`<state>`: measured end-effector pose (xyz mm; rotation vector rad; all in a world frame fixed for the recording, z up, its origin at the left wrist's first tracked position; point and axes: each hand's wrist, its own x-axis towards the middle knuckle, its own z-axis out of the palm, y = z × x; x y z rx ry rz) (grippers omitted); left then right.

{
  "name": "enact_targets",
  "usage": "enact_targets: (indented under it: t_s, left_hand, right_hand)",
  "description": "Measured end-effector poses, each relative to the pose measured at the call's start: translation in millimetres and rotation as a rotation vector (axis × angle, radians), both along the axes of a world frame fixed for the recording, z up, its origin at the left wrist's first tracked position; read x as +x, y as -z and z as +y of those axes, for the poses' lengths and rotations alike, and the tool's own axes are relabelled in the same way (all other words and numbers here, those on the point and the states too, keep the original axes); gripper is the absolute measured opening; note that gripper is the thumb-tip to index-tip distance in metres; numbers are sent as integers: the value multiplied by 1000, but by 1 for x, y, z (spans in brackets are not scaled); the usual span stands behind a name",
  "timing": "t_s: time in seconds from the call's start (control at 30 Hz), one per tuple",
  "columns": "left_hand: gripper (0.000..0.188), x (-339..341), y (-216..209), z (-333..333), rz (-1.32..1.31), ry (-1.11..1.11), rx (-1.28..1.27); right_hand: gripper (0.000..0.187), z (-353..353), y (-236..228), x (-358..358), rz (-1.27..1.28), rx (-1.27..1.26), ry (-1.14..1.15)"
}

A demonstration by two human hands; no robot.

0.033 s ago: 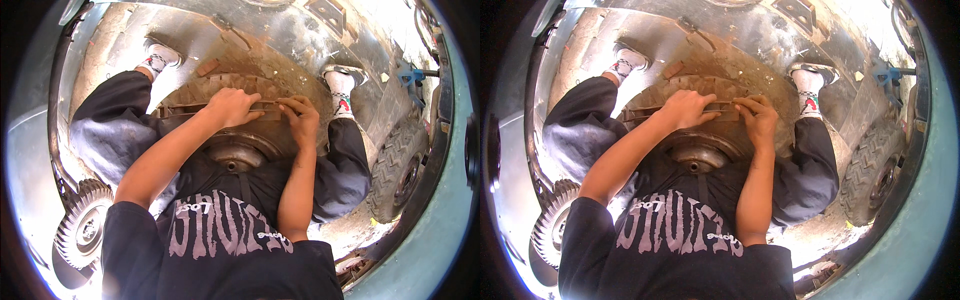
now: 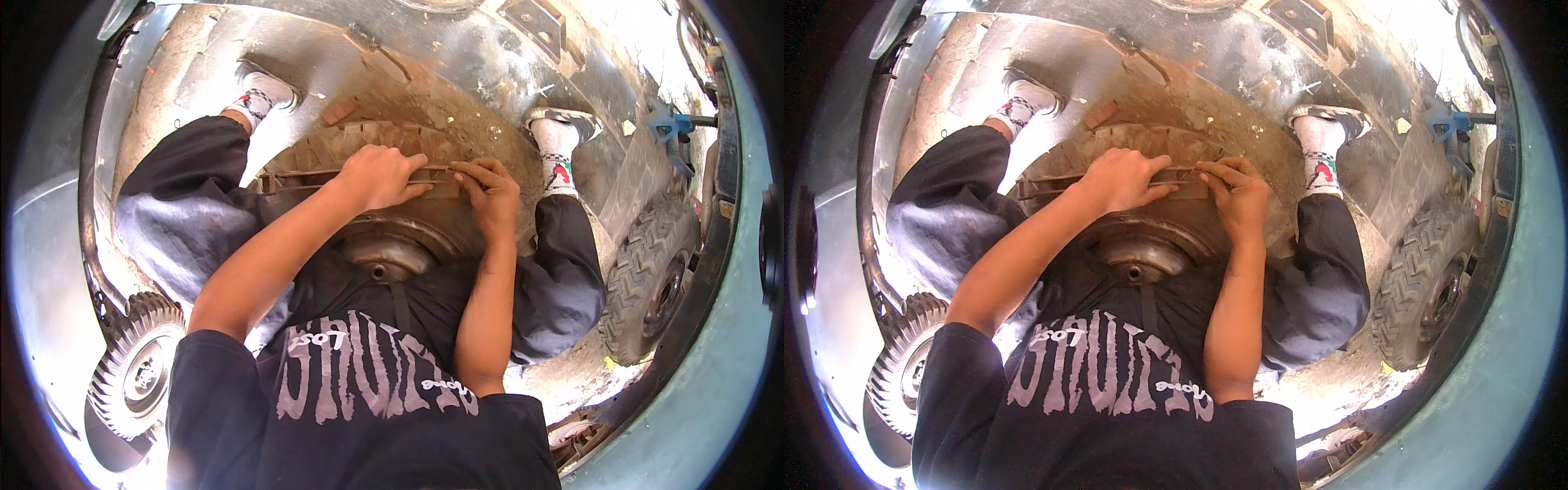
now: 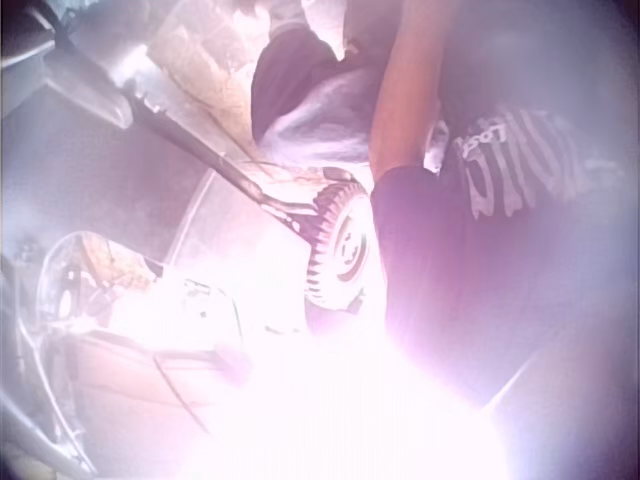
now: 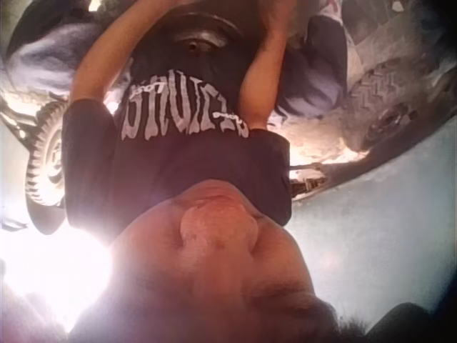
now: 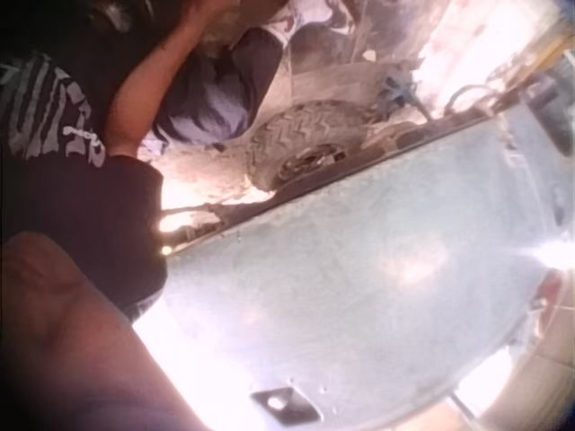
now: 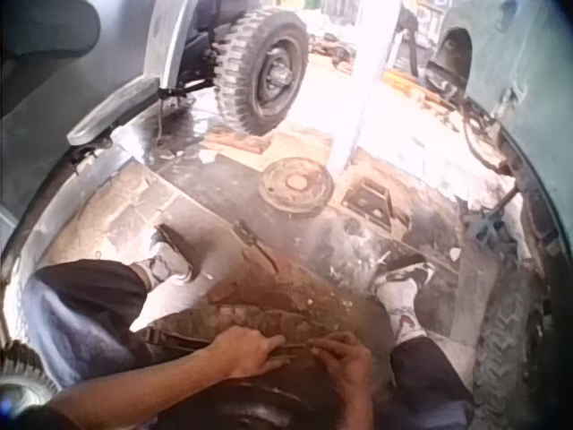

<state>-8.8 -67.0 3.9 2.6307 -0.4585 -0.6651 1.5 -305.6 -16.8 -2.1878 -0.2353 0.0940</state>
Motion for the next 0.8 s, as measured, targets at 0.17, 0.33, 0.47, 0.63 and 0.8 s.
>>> enact_targets:
  t_s: [0.17,0.33,0.47,0.63,0.8]
  left_hand:
    - [52,-1,1,-1,-11,-12,-7]
    - [52,0,-4,-1,13,-19,-7]
    - [53,1,-9,-3,55,-14,3]
    - [53,1,-4,-1,44,-12,14]
    - [53,-1,-3,0,23,-10,-3]
  right_hand:
    - [24,-10,1,10,-26,-70,-158]
    - [21,-12,-1,20,-149,-106,-294]
    - [16,-9,2,28,-52,-94,-296]
    - [19,-4,6,30,66,-99,-287]
    - [22,-19,3,39,-62,-66,-473]
